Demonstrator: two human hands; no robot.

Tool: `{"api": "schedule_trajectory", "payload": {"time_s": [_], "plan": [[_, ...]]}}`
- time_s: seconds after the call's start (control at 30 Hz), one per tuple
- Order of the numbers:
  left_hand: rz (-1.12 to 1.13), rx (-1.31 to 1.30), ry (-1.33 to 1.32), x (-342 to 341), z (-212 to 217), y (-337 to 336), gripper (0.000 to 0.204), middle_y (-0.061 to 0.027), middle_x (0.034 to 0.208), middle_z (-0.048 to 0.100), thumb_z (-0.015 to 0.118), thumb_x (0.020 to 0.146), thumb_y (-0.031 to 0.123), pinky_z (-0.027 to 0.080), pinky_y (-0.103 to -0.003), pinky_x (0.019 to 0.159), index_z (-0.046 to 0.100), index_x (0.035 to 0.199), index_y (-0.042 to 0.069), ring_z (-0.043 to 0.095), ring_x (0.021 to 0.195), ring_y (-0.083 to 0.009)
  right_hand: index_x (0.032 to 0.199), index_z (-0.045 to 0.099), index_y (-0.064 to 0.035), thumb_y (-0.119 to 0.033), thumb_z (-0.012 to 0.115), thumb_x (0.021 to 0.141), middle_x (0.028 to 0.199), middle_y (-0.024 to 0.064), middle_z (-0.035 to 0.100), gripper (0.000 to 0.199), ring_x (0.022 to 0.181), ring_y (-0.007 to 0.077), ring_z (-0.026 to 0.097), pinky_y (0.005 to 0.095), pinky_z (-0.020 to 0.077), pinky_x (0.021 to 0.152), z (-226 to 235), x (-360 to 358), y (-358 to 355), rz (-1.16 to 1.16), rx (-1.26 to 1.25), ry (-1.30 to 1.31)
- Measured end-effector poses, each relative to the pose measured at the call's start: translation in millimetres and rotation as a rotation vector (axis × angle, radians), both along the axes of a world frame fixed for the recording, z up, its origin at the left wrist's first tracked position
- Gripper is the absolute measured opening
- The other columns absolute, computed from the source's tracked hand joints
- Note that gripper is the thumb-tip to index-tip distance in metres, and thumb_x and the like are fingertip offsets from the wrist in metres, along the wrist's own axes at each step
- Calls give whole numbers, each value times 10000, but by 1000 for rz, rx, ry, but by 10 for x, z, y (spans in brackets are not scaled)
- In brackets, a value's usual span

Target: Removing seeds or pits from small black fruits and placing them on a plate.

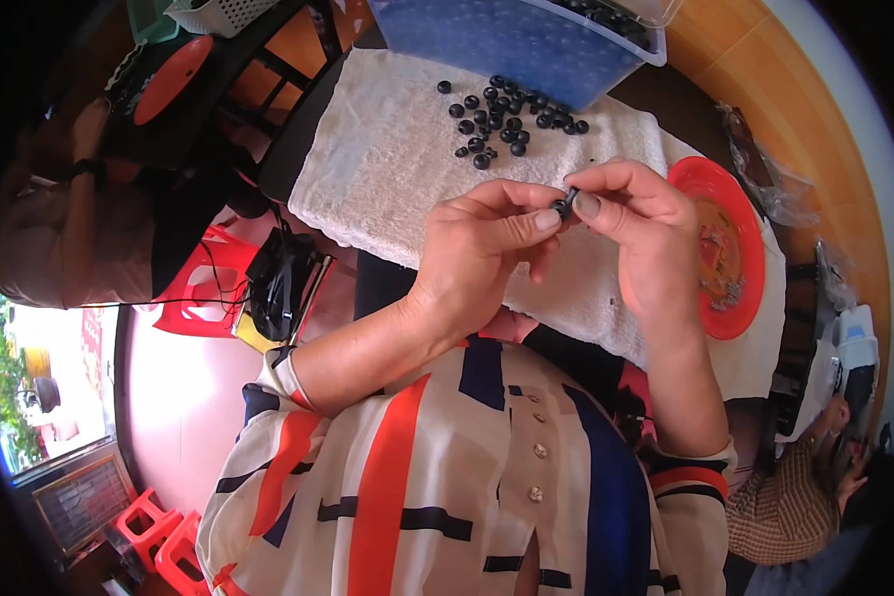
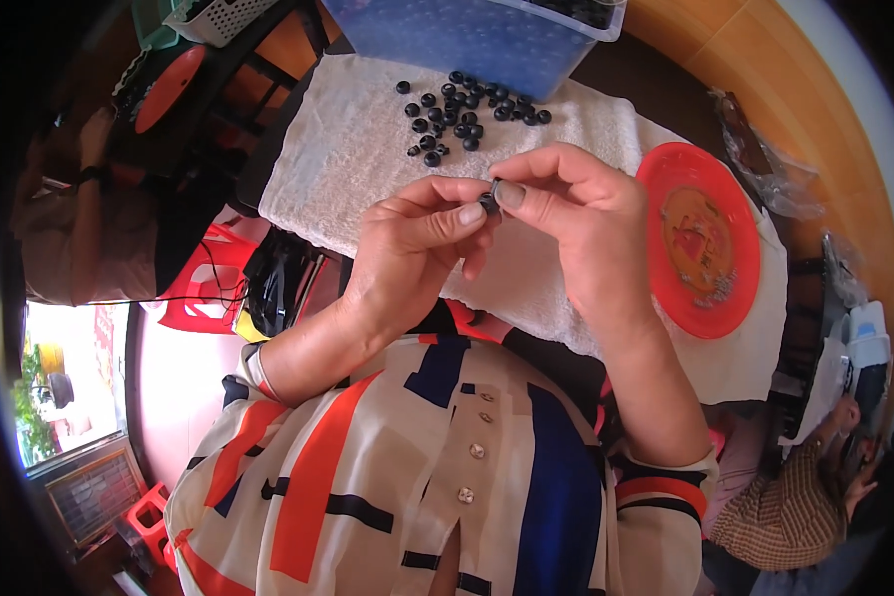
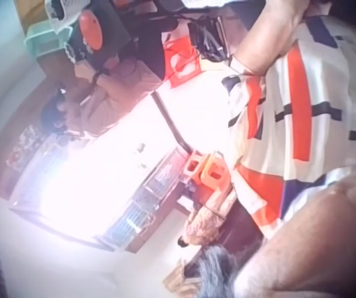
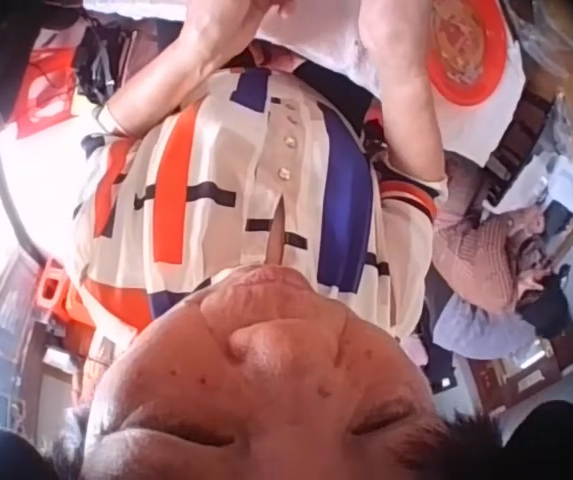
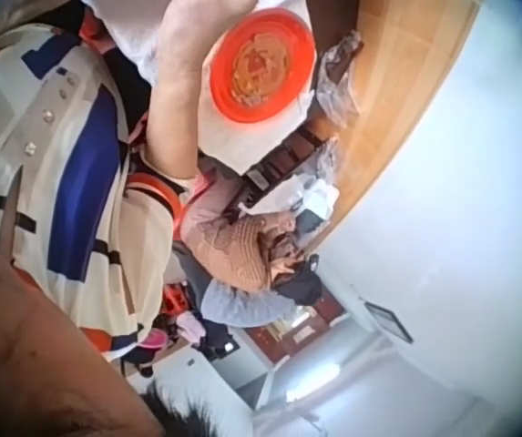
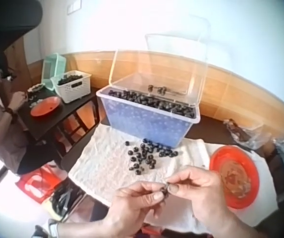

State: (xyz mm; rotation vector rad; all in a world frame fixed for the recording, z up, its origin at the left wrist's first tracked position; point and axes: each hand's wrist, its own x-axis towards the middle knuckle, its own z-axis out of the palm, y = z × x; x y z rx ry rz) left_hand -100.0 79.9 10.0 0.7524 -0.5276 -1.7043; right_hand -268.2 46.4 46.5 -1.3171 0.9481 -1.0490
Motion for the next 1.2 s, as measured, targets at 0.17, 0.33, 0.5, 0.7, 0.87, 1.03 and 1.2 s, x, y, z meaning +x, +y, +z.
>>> {"api": "schedule_trajectory", "payload": {"time_s": [0.17,0.33,0.5,0.7,0.87,1.03,1.2], "plan": [[-15,-20,-52,-40,18,15,169,-112,883,681,689,908,27,488,-271,586,642,1045,-62,591,660,-155,992,710,22,32,673,884,905,28,682,115,891,92,640,230,496,814,-45,-6,75,-15,-145,22],[5,-83,-123,-64,47,50,149,-90,866,671,688,911,28,478,-258,586,647,1026,-57,576,647,-137,988,694,27,48,654,895,911,19,662,103,889,92,637,225,494,810,-50,-50,111,0,-233,60],[64,-250,-220,-93,12,71,114,-71,847,665,682,902,-13,470,-240,583,656,1007,-49,573,642,-111,986,681,22,78,637,891,913,21,656,119,863,90,625,231,493,779,-30,-79,155,-15,-216,61],[26,-201,-167,-126,22,42,120,-81,852,668,685,894,-26,472,-238,575,656,1007,-54,580,632,-122,994,670,27,104,623,862,882,81,643,160,790,150,635,257,497,692,-39,-150,147,-42,-672,332],[-74,-128,-94,-118,26,34,125,-115,900,670,662,915,-8,498,-284,586,643,1019,-76,611,716,-156,990,669,23,121,599,839,854,111,624,193,752,206,636,276,501,666,-37,-154,221,-128,-817,423],[-35,-155,-122,-179,2,46,126,-90,853,670,682,890,-31,480,-247,567,652,1011,-54,590,631,-134,979,650,20,125,590,816,836,116,603,202,712,236,620,299,493,634,-32,-197,232,-122,-772,434],[-48,-187,-180,-187,33,43,109,-98,869,678,667,894,-42,484,-243,575,651,1001,-57,593,633,-133,999,630,21,125,591,777,820,133,572,248,674,286,596,337,479,593,-19,-193,283,-166,-890,566]]}}
